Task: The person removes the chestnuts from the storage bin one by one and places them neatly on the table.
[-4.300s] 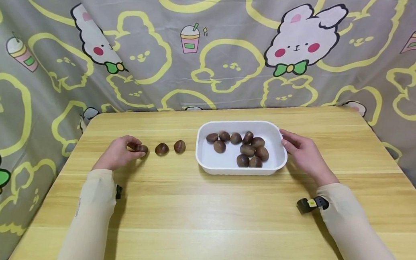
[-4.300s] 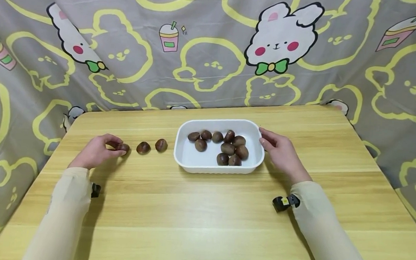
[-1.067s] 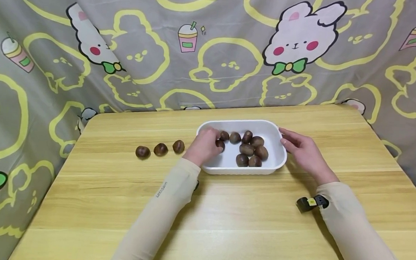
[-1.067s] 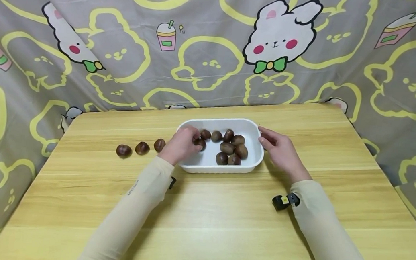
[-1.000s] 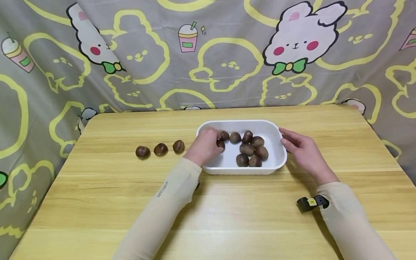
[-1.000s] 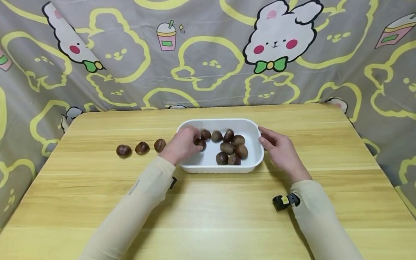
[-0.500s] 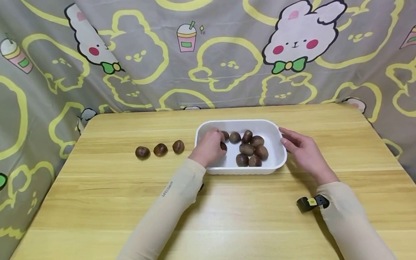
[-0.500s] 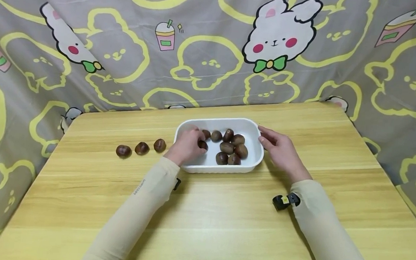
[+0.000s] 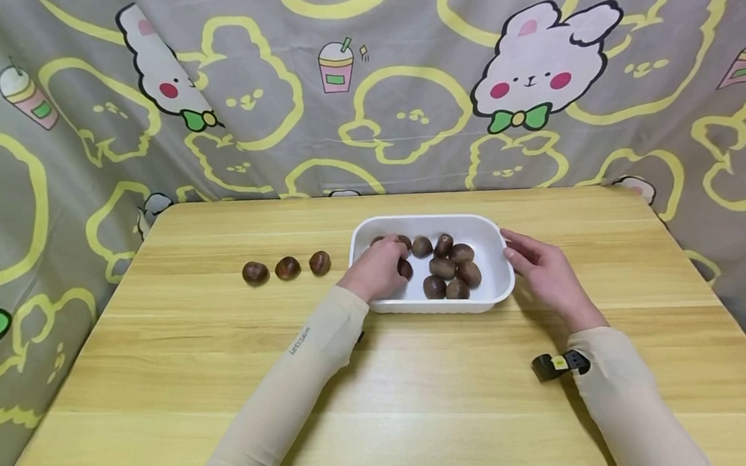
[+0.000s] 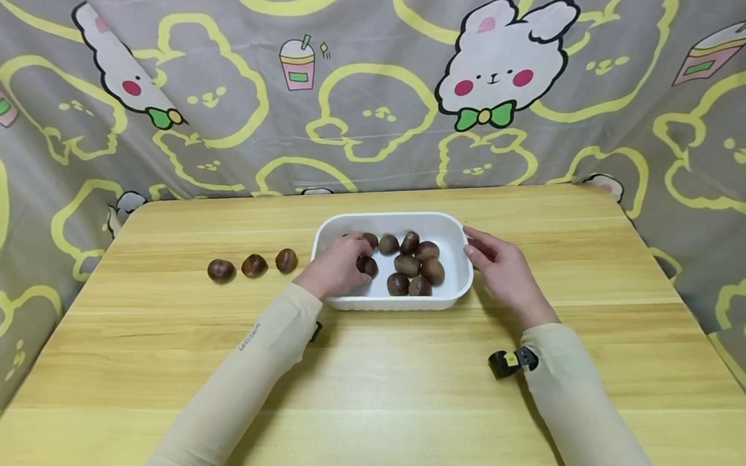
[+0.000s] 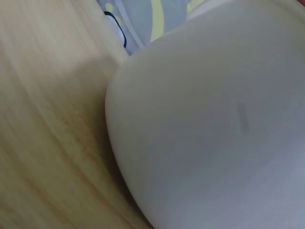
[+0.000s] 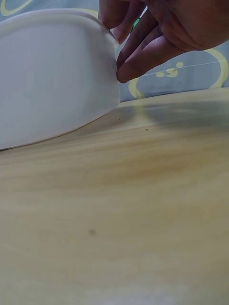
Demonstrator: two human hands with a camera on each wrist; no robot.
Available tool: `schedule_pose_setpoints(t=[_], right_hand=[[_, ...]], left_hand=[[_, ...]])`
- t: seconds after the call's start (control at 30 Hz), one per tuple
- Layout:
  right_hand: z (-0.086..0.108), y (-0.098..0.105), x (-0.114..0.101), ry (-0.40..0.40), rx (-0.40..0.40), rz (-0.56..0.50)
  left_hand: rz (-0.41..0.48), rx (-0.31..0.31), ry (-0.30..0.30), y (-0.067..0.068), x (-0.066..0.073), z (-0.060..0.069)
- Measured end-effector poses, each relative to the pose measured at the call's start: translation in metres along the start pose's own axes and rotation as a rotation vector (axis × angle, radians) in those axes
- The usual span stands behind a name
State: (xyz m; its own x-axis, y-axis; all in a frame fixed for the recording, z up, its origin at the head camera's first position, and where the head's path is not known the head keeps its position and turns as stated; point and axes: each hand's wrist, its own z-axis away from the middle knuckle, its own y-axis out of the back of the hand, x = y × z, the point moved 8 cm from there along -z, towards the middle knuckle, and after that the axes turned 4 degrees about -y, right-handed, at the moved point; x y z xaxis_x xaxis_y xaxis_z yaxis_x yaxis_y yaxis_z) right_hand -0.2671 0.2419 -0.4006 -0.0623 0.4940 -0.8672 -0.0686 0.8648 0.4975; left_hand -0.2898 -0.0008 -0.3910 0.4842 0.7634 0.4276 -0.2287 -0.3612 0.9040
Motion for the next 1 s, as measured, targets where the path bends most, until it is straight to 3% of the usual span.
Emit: schedule_pose_setpoints(t=[0.27,0.5,0.83,1.0], right_hand=[[0.001,-0.001,0.000,-0.005,-0.007,0.014],[0.000,-0.002,-0.001,-0.001,-0.012,0.016],[0.001,-0.001,0.000,-0.008,-0.008,0.006],[0.000,-0.002,0.002,-0.035,-0.010,0.013]], left_hand=[[0.012,-0.027,0.003,0.000,0.000,0.000],[0.091,0.003,-0.014,0.008,0.002,0.003],[0.254,0.069,-0.193,0.027,0.003,0.014],[0.389,0.103,-0.223,0.039,-0.005,0.025]])
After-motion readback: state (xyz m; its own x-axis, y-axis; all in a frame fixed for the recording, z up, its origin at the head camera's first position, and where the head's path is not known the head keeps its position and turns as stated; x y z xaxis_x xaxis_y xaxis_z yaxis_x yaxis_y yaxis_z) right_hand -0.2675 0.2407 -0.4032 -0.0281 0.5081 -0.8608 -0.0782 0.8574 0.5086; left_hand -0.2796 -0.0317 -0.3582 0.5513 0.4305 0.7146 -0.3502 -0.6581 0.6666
